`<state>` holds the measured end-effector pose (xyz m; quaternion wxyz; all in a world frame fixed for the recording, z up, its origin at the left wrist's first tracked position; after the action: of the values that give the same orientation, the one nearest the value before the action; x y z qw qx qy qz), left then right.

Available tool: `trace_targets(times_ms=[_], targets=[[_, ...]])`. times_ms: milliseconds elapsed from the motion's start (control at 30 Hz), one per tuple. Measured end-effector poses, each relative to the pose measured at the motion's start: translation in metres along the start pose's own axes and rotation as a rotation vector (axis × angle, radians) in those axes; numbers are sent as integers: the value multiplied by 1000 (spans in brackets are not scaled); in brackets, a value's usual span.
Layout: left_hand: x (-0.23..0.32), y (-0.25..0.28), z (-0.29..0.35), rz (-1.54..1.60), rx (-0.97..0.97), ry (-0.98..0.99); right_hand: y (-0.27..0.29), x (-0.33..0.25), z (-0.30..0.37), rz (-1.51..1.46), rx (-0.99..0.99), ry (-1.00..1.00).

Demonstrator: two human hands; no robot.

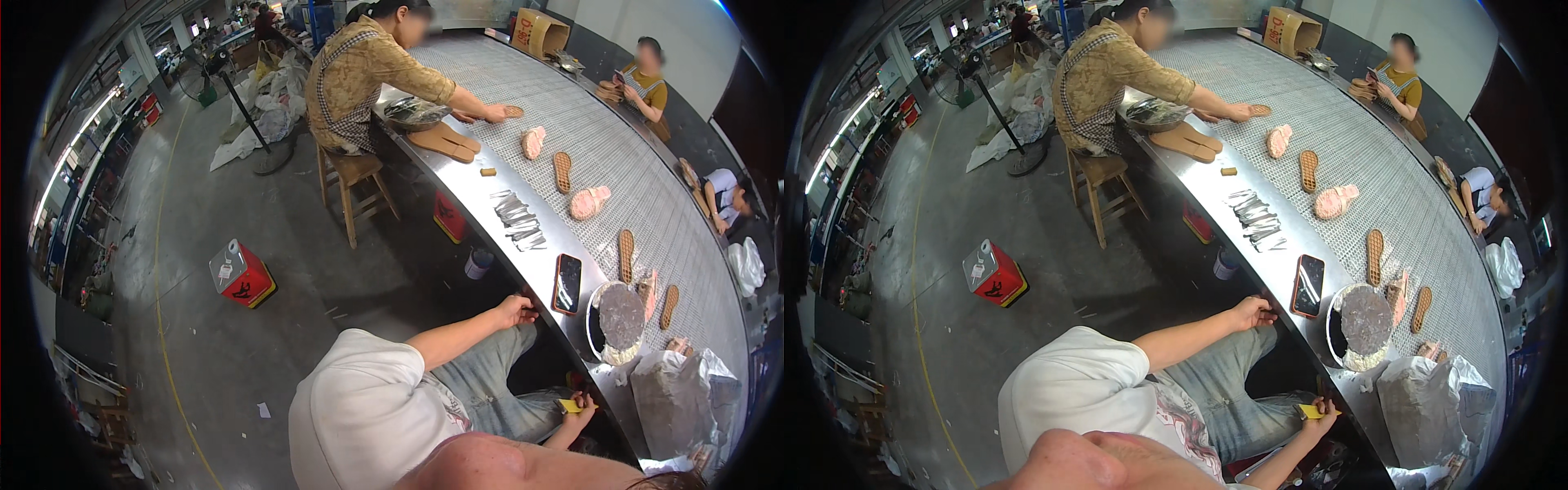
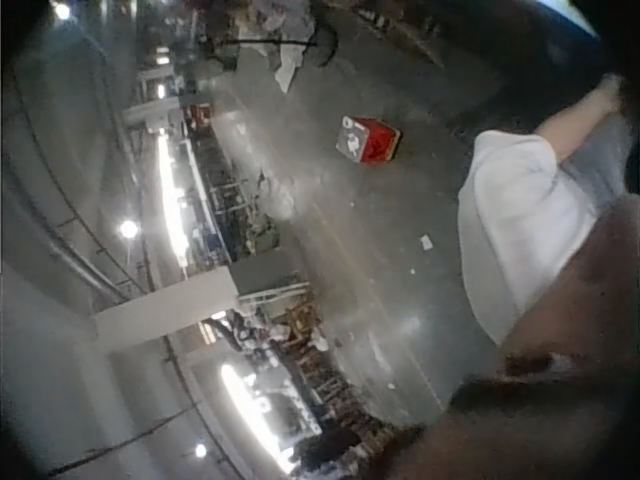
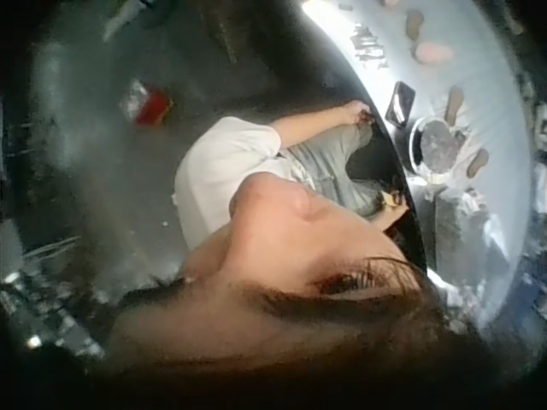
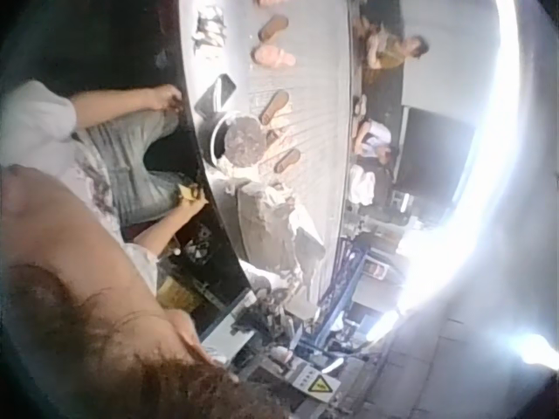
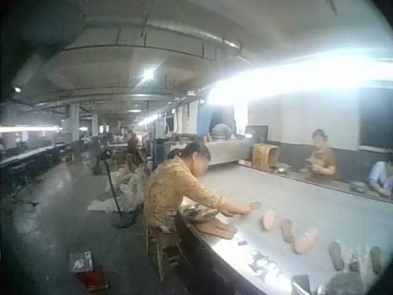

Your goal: The person takes sandals from a conveyor belt, applies glue to them using a tool, inserts metal shanks, and places the sandals back onto the belt. The person then cleans the tool with their hands.

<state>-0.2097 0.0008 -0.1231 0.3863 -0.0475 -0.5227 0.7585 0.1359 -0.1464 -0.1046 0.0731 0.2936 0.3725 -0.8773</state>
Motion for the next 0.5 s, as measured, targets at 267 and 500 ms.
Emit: trace_targets(times_ms=[267,500], targets=[[-2,11,1,35,5,25,-12,2,12,3,-145,-26],[6,2,18,-62,-44,103,2,0,-5,-16,-188,-18]])
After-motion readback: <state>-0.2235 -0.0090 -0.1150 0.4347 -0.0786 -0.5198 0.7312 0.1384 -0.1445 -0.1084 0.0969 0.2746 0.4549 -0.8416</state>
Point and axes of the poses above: each hand's wrist, its own z-axis away from the middle knuckle, its own y-axis out of the back of the hand, x = y × z, the point moved 6 cm from there along -z, towards the middle knuckle, and after that the axes turned 5 degrees about y, right-handed, at the moved point
